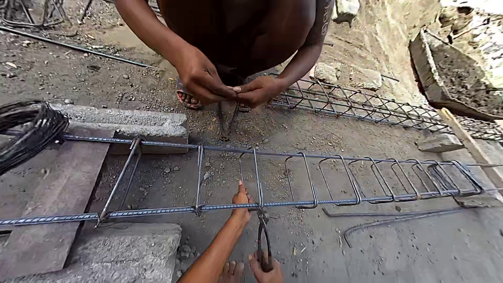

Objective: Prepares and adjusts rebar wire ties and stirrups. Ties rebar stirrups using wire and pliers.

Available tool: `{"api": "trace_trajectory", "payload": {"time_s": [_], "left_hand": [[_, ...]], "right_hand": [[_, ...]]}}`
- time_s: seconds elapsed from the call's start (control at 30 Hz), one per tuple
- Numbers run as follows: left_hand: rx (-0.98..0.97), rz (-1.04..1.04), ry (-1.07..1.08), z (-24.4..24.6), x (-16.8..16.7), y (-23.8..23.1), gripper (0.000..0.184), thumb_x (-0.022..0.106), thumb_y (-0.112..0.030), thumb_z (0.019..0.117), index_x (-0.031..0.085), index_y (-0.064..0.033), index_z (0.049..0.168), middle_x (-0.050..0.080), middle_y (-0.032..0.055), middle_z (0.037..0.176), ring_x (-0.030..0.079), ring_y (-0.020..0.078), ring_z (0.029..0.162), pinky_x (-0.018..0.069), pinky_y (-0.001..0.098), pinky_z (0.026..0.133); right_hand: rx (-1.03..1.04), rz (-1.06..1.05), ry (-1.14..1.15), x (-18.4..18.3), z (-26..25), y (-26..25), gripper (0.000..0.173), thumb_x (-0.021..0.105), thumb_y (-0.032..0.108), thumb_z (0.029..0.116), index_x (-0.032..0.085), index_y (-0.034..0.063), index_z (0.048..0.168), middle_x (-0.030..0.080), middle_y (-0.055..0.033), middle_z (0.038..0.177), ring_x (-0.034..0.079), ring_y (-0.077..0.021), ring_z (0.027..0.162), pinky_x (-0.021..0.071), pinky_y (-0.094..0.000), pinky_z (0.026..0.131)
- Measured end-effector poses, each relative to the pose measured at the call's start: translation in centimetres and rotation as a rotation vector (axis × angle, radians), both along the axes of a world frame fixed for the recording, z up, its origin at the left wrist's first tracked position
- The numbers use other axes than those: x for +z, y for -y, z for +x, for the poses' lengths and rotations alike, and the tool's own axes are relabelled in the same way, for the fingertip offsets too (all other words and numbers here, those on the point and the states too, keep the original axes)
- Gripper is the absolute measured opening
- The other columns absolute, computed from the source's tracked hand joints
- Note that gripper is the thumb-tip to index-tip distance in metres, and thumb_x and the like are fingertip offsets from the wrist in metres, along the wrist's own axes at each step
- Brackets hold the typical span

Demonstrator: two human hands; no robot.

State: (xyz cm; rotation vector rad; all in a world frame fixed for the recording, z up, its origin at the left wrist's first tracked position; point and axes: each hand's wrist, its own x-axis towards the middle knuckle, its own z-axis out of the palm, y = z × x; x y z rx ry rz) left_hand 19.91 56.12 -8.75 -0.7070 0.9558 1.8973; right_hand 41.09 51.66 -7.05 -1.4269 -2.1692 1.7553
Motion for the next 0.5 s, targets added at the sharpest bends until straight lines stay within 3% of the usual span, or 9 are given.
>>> {"api": "trace_trajectory", "payload": {"time_s": [0.13,0.27,0.5], "left_hand": [[-0.032,-0.044,-0.041,0.7,-0.3,0.0,0.051,0.034,-0.047,0.1111,0.040,-0.0165,0.070,0.032,-0.0062,0.047,0.031,0.0045,0.035,0.0324,0.0187,0.038],[-0.081,-0.063,-0.085,1.3,-1.0,0.4,0.054,0.034,-0.058,0.1078,0.041,-0.0185,0.072,0.028,-0.0066,0.050,0.027,0.0050,0.037,0.0285,0.0199,0.037],[-0.044,-0.069,-0.057,1.0,-0.8,0.0,0.054,0.036,-0.056,0.1082,0.040,-0.0174,0.070,0.029,-0.0059,0.048,0.028,0.0067,0.037,0.0306,0.0212,0.038]], "right_hand": [[-0.009,0.000,-0.049,-0.4,0.3,0.0,0.016,0.067,0.026,0.0925,0.062,0.0116,0.089,0.050,0.0110,0.062,0.047,0.0019,0.051,0.0422,-0.0187,0.050],[-0.033,-0.047,-0.079,-0.2,0.3,0.7,0.015,0.067,0.024,0.0934,0.060,0.0121,0.087,0.052,0.0095,0.062,0.050,-0.0007,0.052,0.0452,-0.0205,0.051],[-0.082,-0.006,-0.144,-2.2,-0.8,1.2,0.015,0.066,0.023,0.0938,0.060,0.0137,0.084,0.051,0.0112,0.063,0.049,0.0019,0.054,0.0443,-0.0180,0.053]]}}
